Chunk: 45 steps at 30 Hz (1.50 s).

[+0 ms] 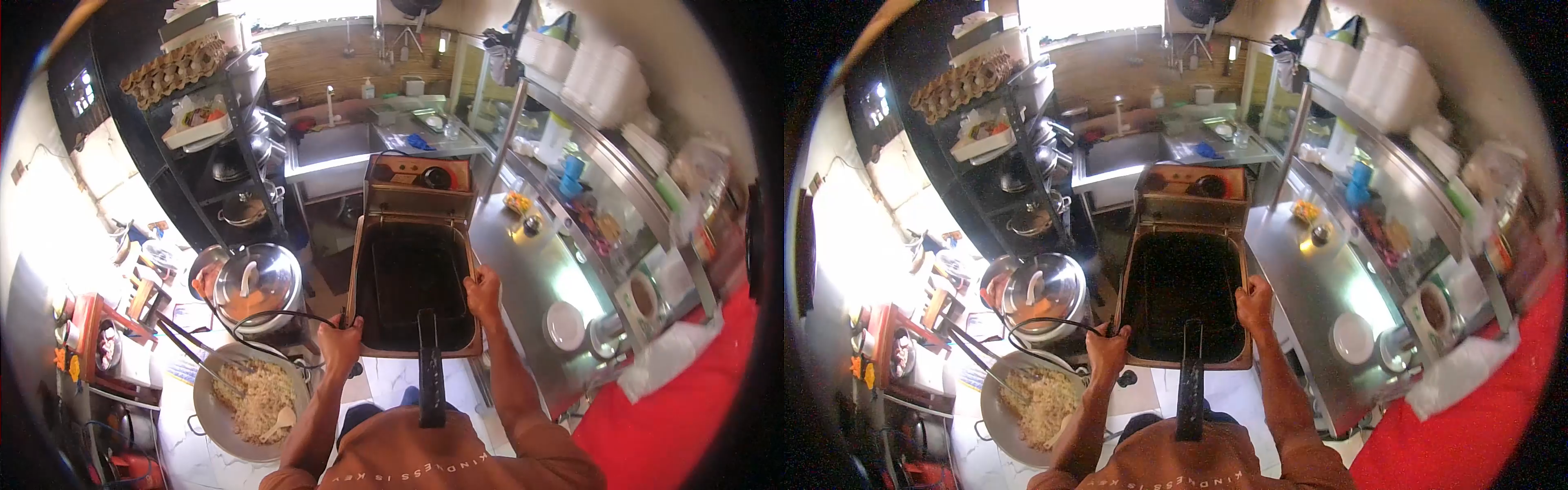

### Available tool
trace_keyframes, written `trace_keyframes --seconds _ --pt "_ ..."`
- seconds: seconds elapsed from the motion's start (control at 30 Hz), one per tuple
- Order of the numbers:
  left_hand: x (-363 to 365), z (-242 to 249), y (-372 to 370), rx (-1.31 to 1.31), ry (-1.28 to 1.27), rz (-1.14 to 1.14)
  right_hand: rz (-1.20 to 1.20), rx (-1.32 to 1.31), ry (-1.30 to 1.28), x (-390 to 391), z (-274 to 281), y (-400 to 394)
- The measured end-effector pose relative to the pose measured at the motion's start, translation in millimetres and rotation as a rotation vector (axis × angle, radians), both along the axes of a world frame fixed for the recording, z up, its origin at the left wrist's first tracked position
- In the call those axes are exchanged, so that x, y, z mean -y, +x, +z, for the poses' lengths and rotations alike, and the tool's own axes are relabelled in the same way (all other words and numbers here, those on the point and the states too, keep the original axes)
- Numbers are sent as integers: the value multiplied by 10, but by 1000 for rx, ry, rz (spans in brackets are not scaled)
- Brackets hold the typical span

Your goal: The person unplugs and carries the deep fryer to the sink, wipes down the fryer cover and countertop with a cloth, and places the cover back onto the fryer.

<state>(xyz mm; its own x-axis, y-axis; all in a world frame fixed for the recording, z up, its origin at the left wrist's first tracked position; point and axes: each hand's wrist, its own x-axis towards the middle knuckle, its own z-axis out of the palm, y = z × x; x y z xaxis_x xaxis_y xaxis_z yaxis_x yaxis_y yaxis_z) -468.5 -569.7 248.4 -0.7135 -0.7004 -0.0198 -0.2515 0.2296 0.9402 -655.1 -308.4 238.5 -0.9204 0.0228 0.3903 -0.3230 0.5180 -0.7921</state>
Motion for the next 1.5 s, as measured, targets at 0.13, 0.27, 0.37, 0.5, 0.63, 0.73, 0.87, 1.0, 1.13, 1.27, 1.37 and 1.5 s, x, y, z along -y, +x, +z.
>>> trace_keyframes --seconds 0.13,0.27,0.37,0.5,0.63,0.73,0.87,1.0,1.13,1.27,1.37,1.5 --pt "138 8 -841 -12 -3 85 50 4 68 255 -35 -1086" --pt "458 -90 -1827 -37 -25 123 48 62 43 585 -39 -2061" --pt "658 -11 -2516 -47 -112 153 33 84 38 880 12 -2644" --pt "1031 76 -3451 -40 -37 136 41 37 16 1282 -158 -3593" --pt "1598 -124 -4438 83 -2 58 28 59 8 1738 -141 -4471" --pt "1829 -120 -5072 39 -72 54 24 55 -11 2018 -213 -5133" --pt "2107 -205 -5919 -93 -105 72 -14 83 61 2358 -292 -5948" --pt "2486 -485 -6699 19 -93 14 11 137 48 2648 -476 -6774" --pt "2667 -593 -7430 134 -170 37 36 206 42 2778 -613 -7462" --pt "2720 -789 -8101 163 -207 81 16 192 56 2810 -791 -8063" --pt "2735 -774 -8490 355 -167 72 -17 295 75 2791 -860 -8379" --pt "2728 -811 -8854 411 -95 32 -71 294 98 2750 -890 -8648"
